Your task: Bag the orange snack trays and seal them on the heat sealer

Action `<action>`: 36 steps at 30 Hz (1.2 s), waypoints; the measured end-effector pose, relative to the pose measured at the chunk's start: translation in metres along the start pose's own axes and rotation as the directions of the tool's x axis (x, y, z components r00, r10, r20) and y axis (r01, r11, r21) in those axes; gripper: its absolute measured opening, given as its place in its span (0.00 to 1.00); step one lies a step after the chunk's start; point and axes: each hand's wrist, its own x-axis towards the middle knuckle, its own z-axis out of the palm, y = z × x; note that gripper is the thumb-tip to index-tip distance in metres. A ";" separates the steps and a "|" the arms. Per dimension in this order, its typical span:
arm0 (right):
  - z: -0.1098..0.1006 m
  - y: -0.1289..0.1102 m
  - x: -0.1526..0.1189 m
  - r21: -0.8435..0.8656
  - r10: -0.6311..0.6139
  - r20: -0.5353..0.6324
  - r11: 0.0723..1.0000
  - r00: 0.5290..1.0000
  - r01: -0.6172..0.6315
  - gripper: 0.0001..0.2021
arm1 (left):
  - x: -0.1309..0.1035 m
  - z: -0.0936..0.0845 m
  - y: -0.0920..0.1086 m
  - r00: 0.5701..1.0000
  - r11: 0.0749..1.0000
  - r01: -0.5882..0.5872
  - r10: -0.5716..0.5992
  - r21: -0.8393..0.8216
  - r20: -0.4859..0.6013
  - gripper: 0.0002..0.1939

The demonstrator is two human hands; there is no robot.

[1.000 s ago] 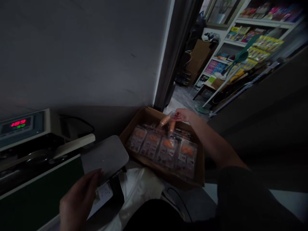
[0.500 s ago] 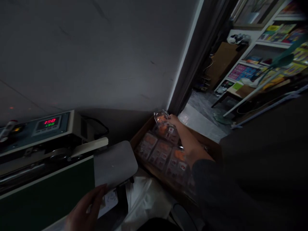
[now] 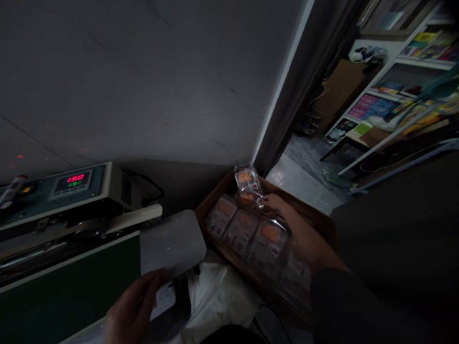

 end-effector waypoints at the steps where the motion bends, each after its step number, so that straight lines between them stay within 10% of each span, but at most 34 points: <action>1: -0.003 0.005 -0.012 0.079 -0.028 0.011 0.997 1.000 0.027 0.18 | 0.001 0.001 0.003 1.000 1.000 -0.018 0.018 -0.014 0.007 0.19; 7: -0.038 -0.003 -0.088 0.570 -0.088 -0.147 0.806 0.985 0.157 0.28 | 0.024 0.007 0.047 0.985 0.971 -0.090 0.120 -0.220 0.124 0.19; 11: -0.051 -0.066 -0.144 0.904 -0.100 -0.155 0.387 0.983 0.182 0.24 | 0.049 0.021 0.104 0.950 0.798 -0.035 0.213 -0.602 0.226 0.25; 14: -0.039 -0.127 -0.185 0.943 -0.256 -0.084 0.292 0.963 0.159 0.22 | 0.059 0.028 0.127 0.924 0.578 0.059 0.277 -0.814 0.264 0.35; 18: -0.021 -0.201 -0.209 0.973 -0.522 -0.046 0.170 0.852 0.156 0.34 | 0.050 0.015 0.104 0.940 0.523 0.163 0.173 -0.836 0.292 0.23; 22: 0.000 -0.263 -0.205 0.988 -0.435 0.032 0.149 0.900 0.037 0.26 | 0.029 -0.009 0.065 0.933 0.599 0.214 0.107 -0.772 0.342 0.22; 25: 0.019 -0.294 -0.204 0.975 -0.416 0.119 0.219 0.902 -0.028 0.25 | 0.022 -0.018 0.047 0.984 0.545 0.158 -0.013 -0.824 0.180 0.23; 31: 0.043 -0.294 -0.208 0.984 -0.462 0.044 0.174 0.886 0.042 0.30 | 0.029 -0.023 0.032 0.944 0.402 0.265 -0.292 -0.876 0.151 0.24; 36: 0.070 -0.274 -0.213 0.866 -0.565 -0.240 0.244 0.790 0.437 0.28 | 0.041 -0.023 0.021 0.926 0.325 0.334 -0.287 -0.885 0.245 0.26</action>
